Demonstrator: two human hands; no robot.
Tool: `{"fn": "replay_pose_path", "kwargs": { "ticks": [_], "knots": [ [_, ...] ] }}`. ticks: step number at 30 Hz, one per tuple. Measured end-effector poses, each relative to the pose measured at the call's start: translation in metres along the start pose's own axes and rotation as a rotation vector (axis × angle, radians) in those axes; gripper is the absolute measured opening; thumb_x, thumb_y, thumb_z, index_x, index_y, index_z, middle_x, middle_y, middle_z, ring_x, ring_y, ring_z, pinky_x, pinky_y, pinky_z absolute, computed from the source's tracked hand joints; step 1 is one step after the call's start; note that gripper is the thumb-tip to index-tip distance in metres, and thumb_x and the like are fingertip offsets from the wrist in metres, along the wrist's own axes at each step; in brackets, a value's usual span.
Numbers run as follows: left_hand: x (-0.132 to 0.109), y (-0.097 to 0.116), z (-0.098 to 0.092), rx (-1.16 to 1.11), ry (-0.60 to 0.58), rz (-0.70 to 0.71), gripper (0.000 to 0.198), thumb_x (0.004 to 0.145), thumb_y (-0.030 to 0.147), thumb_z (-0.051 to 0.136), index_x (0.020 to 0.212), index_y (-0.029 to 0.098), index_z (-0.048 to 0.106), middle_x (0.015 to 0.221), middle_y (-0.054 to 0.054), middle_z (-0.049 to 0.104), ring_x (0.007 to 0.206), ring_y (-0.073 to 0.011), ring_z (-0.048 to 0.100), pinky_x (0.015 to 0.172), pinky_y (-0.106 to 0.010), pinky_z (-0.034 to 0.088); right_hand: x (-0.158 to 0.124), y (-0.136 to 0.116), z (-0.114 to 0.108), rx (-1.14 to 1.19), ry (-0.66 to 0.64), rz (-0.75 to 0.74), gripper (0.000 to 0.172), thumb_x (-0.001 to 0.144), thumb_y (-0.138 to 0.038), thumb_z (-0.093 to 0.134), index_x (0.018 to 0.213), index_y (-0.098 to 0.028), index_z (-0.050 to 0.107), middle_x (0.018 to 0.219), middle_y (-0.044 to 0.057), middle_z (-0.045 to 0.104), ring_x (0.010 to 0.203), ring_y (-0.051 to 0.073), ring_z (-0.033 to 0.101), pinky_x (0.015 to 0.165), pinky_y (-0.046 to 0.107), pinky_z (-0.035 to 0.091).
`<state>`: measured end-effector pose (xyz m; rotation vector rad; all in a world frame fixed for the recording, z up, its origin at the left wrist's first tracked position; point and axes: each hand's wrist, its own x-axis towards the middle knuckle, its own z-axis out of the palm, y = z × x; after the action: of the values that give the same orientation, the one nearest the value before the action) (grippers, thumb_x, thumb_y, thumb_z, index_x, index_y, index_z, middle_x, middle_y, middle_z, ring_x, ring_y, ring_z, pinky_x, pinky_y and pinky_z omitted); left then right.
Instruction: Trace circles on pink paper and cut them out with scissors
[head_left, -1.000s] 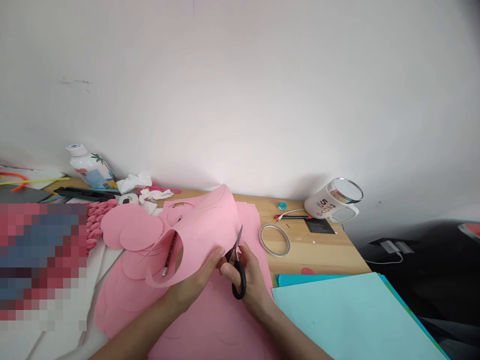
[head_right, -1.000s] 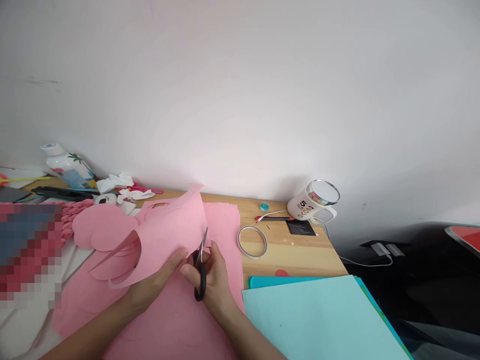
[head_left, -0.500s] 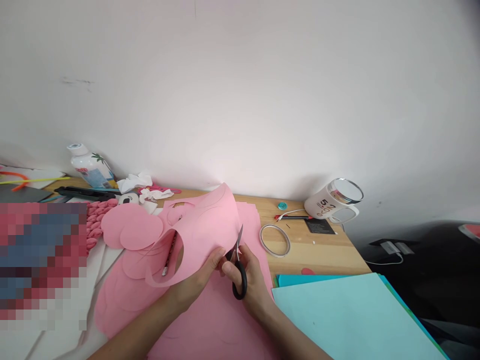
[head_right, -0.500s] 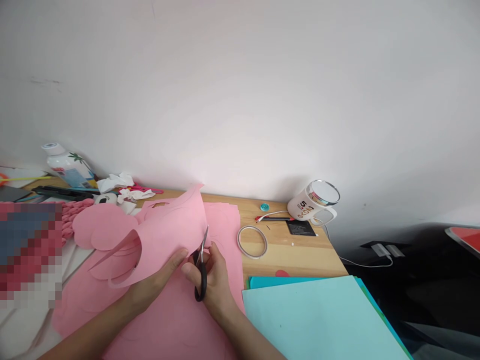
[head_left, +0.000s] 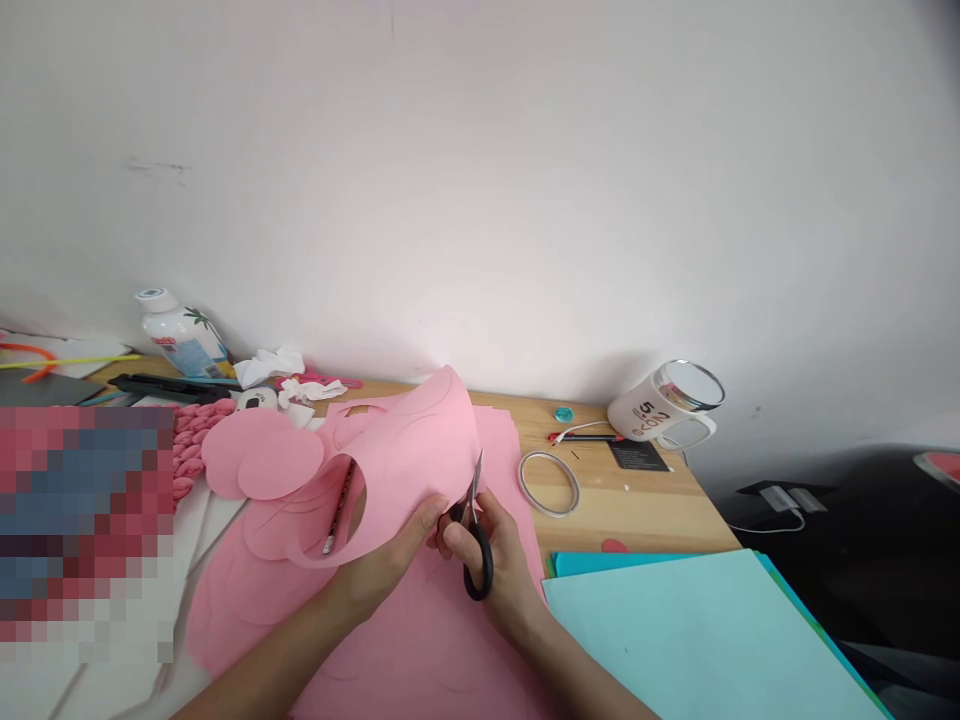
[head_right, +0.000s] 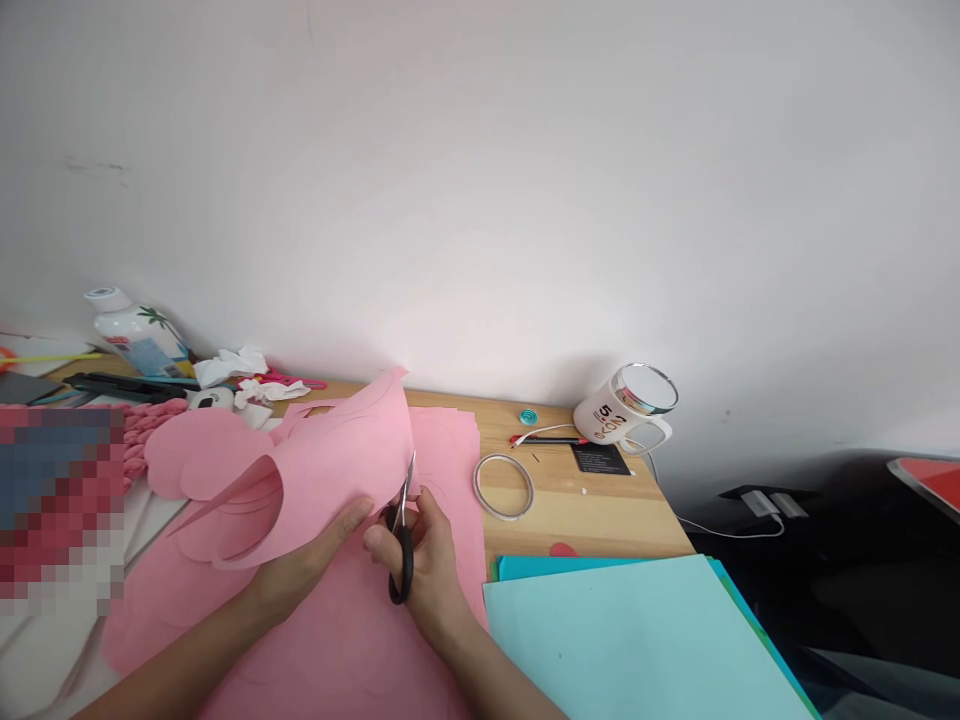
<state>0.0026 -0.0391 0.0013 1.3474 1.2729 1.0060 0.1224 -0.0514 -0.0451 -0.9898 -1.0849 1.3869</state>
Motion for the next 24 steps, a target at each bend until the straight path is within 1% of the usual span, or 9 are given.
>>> {"fn": "replay_pose_path", "kwargs": {
  "ticks": [3,6,11,14,17,19,21,24],
  "knots": [
    [0.0006,-0.0004,-0.0006,0.058,-0.01,0.054,0.039,0.078,0.047,0.047,0.051,0.024,0.062,0.052,-0.002,0.065,0.061,-0.0191,0.062,0.065,-0.031,0.055,-0.0002,-0.0004,-0.0003,-0.017,0.014,0.01,0.039,0.07,-0.05,0.066,0.077,-0.019,0.043,0.059,-0.004,0.048,0.054,0.011,0.044,0.052,0.025,0.035],
    [0.0018,-0.0028,-0.0012,0.094,-0.013,0.107,0.041,0.079,0.047,0.046,0.047,0.025,0.059,0.049,-0.001,0.063,0.058,-0.0181,0.061,0.065,-0.031,0.055,-0.0007,-0.0014,0.0003,-0.016,0.017,0.019,0.037,0.069,-0.047,0.067,0.077,-0.019,0.044,0.059,-0.004,0.05,0.052,0.011,0.045,0.052,0.025,0.036],
    [0.0029,-0.0048,-0.0012,0.025,-0.056,0.151,0.041,0.08,0.044,0.048,0.045,0.025,0.058,0.048,0.0,0.062,0.055,-0.0175,0.061,0.063,-0.03,0.055,-0.0012,-0.0017,0.0019,0.0,0.014,0.017,0.031,0.069,-0.038,0.067,0.078,-0.019,0.045,0.057,-0.005,0.05,0.05,0.01,0.044,0.052,0.024,0.036],
    [0.0024,-0.0049,-0.0011,0.025,-0.018,0.131,0.039,0.08,0.042,0.049,0.046,0.025,0.059,0.048,0.0,0.063,0.058,-0.0178,0.062,0.066,-0.03,0.054,-0.0011,-0.0018,0.0018,0.002,0.016,0.023,0.028,0.069,-0.035,0.066,0.078,-0.02,0.044,0.056,-0.005,0.05,0.049,0.01,0.044,0.051,0.024,0.036],
    [0.0019,-0.0065,-0.0014,0.039,0.016,0.121,0.035,0.078,0.044,0.053,0.051,0.024,0.063,0.05,0.0,0.065,0.059,-0.0186,0.063,0.069,-0.03,0.054,-0.0009,-0.0021,0.0013,-0.003,0.021,0.033,0.027,0.07,-0.033,0.065,0.077,-0.02,0.043,0.054,-0.006,0.049,0.048,0.01,0.044,0.051,0.024,0.037],
    [0.0015,-0.0072,-0.0013,0.045,0.028,0.114,0.034,0.076,0.046,0.055,0.052,0.024,0.063,0.051,0.0,0.065,0.058,-0.0185,0.063,0.069,-0.03,0.055,-0.0011,-0.0026,0.0013,-0.006,0.022,0.035,0.026,0.071,-0.033,0.064,0.077,-0.02,0.043,0.054,-0.006,0.049,0.047,0.01,0.045,0.051,0.024,0.037],
    [0.0009,-0.0063,-0.0008,0.04,0.046,0.112,0.034,0.076,0.047,0.055,0.053,0.024,0.063,0.051,0.0,0.066,0.056,-0.0181,0.063,0.068,-0.03,0.055,-0.0015,-0.0032,0.0017,-0.006,0.02,0.032,0.025,0.072,-0.033,0.062,0.076,-0.02,0.042,0.053,-0.007,0.048,0.046,0.009,0.045,0.051,0.025,0.038],
    [0.0002,-0.0026,-0.0004,0.031,0.076,0.13,0.031,0.077,0.044,0.055,0.057,0.023,0.065,0.053,-0.001,0.067,0.06,-0.0187,0.064,0.072,-0.031,0.055,-0.0017,-0.004,0.0023,-0.004,0.023,0.034,0.023,0.071,-0.032,0.062,0.077,-0.019,0.043,0.052,-0.007,0.047,0.046,0.01,0.047,0.051,0.024,0.039]
  ]
}}
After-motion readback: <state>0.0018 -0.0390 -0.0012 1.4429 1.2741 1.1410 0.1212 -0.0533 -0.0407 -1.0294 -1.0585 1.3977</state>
